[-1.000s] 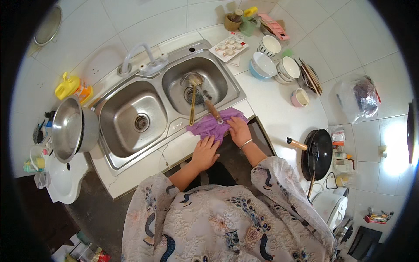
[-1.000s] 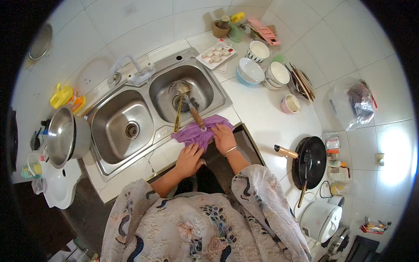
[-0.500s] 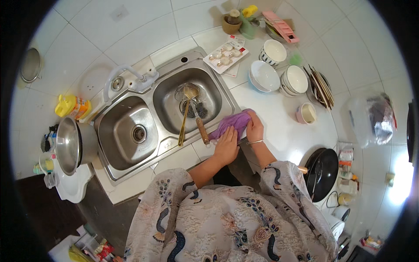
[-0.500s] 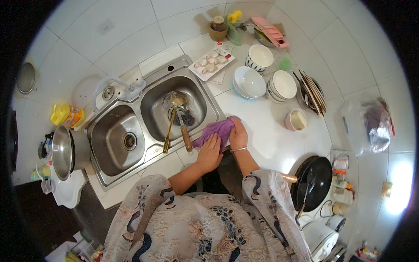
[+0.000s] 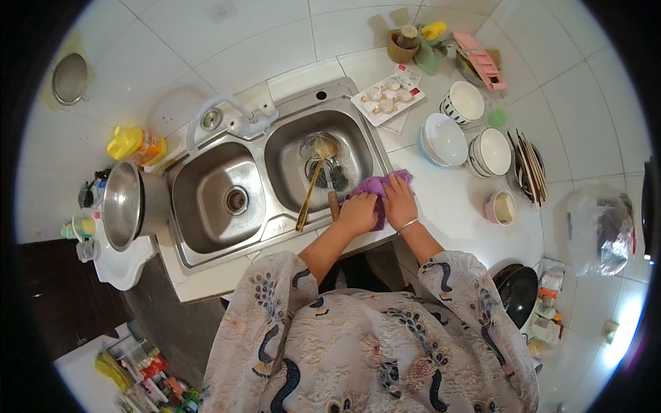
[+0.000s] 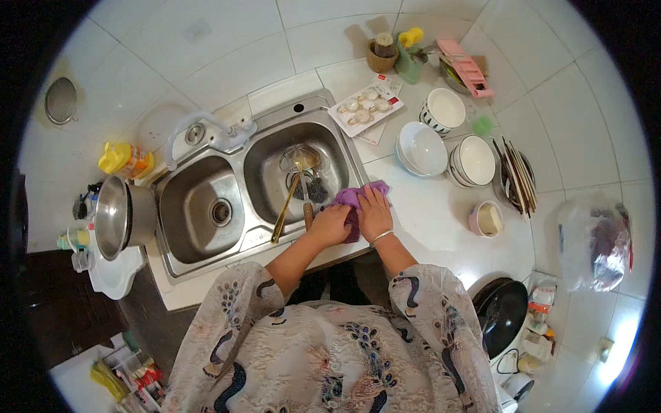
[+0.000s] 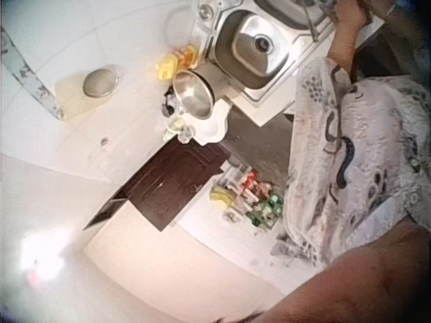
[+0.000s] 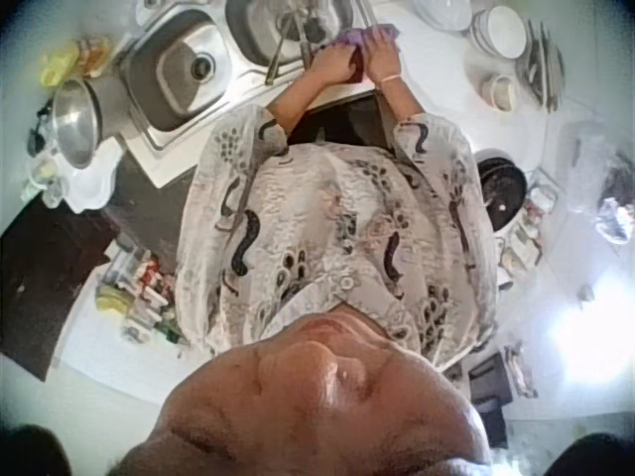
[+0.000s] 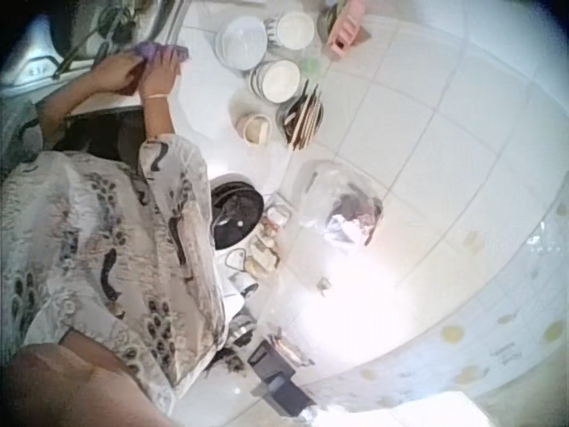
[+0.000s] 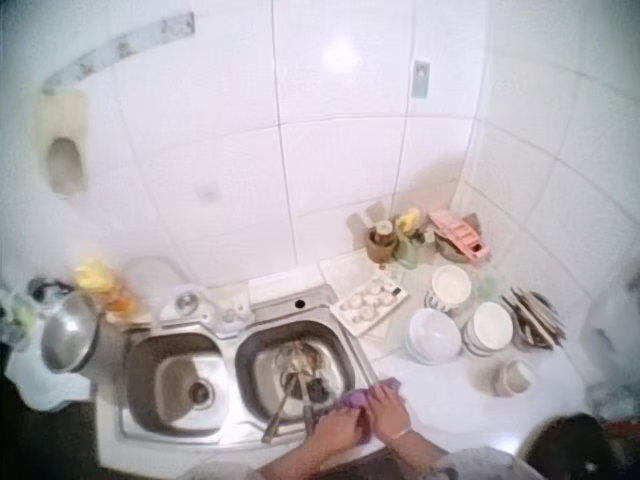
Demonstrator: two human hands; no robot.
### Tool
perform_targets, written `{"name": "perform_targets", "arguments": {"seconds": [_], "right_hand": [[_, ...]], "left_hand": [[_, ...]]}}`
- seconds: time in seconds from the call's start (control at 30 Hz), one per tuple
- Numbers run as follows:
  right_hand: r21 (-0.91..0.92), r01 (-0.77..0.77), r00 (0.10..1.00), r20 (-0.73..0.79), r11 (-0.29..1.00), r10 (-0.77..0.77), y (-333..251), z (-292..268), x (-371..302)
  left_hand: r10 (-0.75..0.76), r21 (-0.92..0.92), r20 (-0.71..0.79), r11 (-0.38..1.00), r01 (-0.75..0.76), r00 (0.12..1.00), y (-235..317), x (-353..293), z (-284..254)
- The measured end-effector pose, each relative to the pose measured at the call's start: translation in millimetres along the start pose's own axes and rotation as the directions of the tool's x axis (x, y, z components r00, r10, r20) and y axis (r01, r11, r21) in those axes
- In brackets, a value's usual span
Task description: The person cleans a kitchen sink and countertop using a purple cloth and a scrubber. They wipe the sink basin, faucet, and surrounding counter areas, then organize bowls, chopsticks, and a grater. Finally, they scrub a frying pan with a spatula and scrubber.
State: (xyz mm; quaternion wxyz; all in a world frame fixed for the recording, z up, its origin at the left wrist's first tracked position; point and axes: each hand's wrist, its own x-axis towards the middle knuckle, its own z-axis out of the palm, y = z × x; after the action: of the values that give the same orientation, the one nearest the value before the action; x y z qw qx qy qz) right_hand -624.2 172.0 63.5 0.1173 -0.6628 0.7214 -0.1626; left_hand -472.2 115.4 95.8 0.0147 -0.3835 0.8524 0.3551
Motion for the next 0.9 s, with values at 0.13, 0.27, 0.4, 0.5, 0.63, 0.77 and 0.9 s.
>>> {"name": "perform_targets", "arguments": {"seconds": [0.13,0.27,0.4,0.5,0.63,0.77,0.9], "right_hand": [[0.167,-0.031,0.994,-0.098,0.985,0.048,11,8,3],[0.089,-0.222,0.969,-0.091,0.971,0.230,-19,-7,5],[-0.050,-0.268,0.944,-0.211,0.962,0.252,-59,-6,5],[0.003,-0.064,0.953,-0.296,0.998,0.062,-65,-4,7],[0.138,0.108,0.958,-0.278,0.985,-0.067,-83,0,22],[0.380,0.083,0.973,-0.230,0.921,0.007,-86,29,58],[0.338,-0.318,0.888,0.434,0.886,0.153,-77,73,120]], "left_hand": [[-0.116,-0.101,-0.168,0.990,0.100,0.979,-27,-12,-36],[-0.383,0.000,-0.350,0.913,0.409,0.855,-55,-21,-41],[-0.633,-0.166,0.003,0.763,0.625,0.774,-71,-11,-52],[-0.622,-0.261,0.080,0.741,0.619,0.779,-102,7,-32],[-0.586,-0.373,0.089,0.730,0.572,0.806,-149,9,-29],[-0.602,-0.423,0.033,0.715,0.557,0.798,-168,-11,-44],[-0.521,-0.310,-0.142,0.831,0.462,0.842,-168,-55,-60]]}}
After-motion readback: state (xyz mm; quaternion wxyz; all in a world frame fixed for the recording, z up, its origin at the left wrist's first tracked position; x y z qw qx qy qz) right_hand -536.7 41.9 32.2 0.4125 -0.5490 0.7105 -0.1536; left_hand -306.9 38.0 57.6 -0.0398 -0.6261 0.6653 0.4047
